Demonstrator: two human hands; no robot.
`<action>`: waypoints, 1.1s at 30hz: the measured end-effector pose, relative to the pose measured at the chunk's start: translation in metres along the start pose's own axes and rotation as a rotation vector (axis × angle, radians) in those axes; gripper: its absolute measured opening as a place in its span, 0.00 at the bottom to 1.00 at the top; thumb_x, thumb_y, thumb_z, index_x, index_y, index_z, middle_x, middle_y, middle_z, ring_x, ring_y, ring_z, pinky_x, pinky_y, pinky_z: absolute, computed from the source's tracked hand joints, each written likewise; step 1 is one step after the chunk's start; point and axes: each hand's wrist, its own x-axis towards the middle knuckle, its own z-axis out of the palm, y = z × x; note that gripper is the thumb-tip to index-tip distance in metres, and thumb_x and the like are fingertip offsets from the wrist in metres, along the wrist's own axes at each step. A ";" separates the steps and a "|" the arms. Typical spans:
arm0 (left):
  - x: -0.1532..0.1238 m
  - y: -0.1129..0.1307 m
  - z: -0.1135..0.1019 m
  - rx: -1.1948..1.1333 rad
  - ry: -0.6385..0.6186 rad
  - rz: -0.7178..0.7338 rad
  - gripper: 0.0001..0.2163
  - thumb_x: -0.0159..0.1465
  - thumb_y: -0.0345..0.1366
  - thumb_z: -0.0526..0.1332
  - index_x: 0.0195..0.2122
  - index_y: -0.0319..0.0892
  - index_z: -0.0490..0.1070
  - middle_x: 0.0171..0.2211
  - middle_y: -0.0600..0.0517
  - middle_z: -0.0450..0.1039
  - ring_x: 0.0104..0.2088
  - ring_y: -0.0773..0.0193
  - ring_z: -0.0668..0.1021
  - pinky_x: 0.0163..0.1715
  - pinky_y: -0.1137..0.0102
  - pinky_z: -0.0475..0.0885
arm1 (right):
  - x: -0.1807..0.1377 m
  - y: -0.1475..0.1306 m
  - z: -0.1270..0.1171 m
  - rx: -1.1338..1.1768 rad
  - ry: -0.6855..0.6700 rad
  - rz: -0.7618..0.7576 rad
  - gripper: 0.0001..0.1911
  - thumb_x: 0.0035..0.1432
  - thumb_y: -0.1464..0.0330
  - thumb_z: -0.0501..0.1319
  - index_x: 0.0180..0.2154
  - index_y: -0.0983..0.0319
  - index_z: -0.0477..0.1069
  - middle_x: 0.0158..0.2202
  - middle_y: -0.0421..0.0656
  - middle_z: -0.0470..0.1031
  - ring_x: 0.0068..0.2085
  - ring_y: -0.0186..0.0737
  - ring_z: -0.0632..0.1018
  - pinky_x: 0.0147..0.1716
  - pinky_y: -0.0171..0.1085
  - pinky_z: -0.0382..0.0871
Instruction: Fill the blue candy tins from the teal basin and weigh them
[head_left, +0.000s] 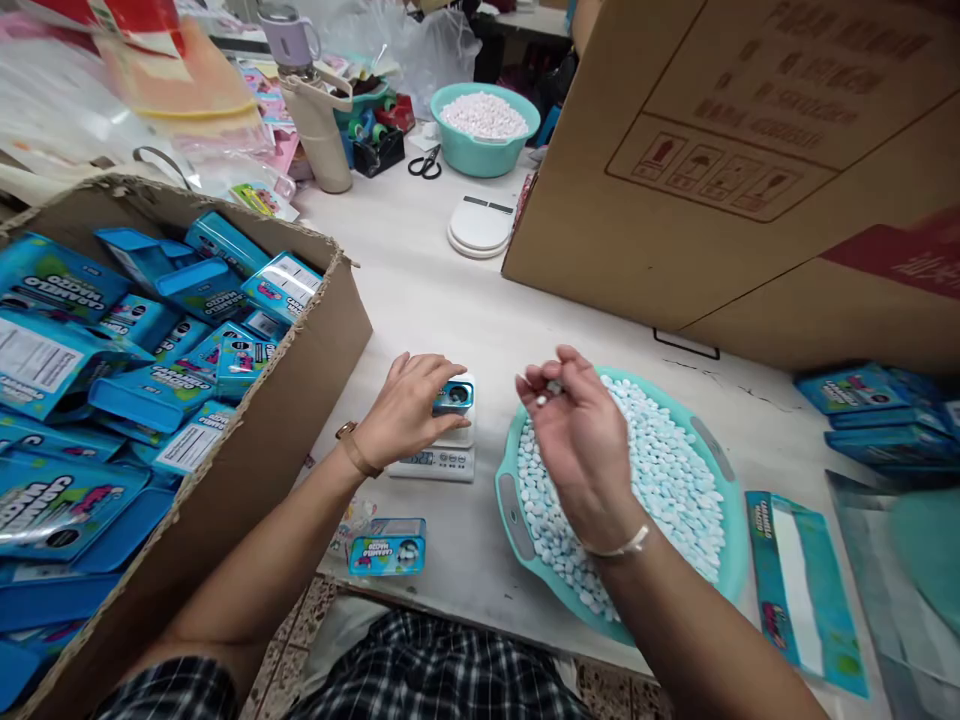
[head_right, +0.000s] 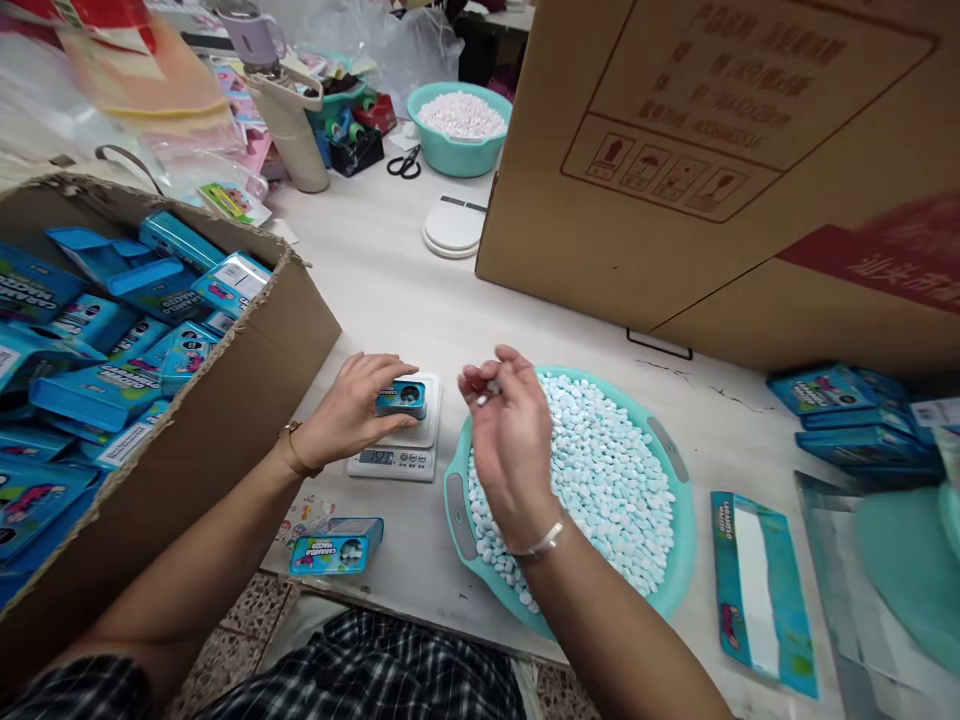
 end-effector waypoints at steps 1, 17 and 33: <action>0.002 0.000 0.002 0.009 -0.007 -0.009 0.23 0.61 0.43 0.68 0.55 0.42 0.68 0.53 0.44 0.72 0.55 0.50 0.72 0.59 0.51 0.61 | 0.002 0.010 0.008 -0.007 -0.035 0.000 0.05 0.60 0.73 0.59 0.38 0.59 0.70 0.28 0.35 0.68 0.34 0.32 0.75 0.46 0.39 0.71; -0.002 -0.008 0.008 -0.092 0.037 -0.008 0.19 0.61 0.43 0.68 0.51 0.43 0.69 0.47 0.46 0.74 0.50 0.52 0.73 0.52 0.56 0.65 | 0.010 0.049 0.029 -0.095 -0.023 0.063 0.07 0.56 0.71 0.59 0.39 0.57 0.67 0.28 0.34 0.69 0.35 0.33 0.75 0.49 0.41 0.70; -0.024 -0.013 -0.020 -0.196 0.182 -0.050 0.29 0.60 0.44 0.69 0.60 0.44 0.64 0.57 0.43 0.68 0.59 0.50 0.70 0.60 0.55 0.65 | 0.009 -0.002 0.016 -0.075 -0.017 -0.015 0.05 0.60 0.72 0.58 0.38 0.59 0.70 0.30 0.35 0.69 0.34 0.30 0.75 0.41 0.34 0.72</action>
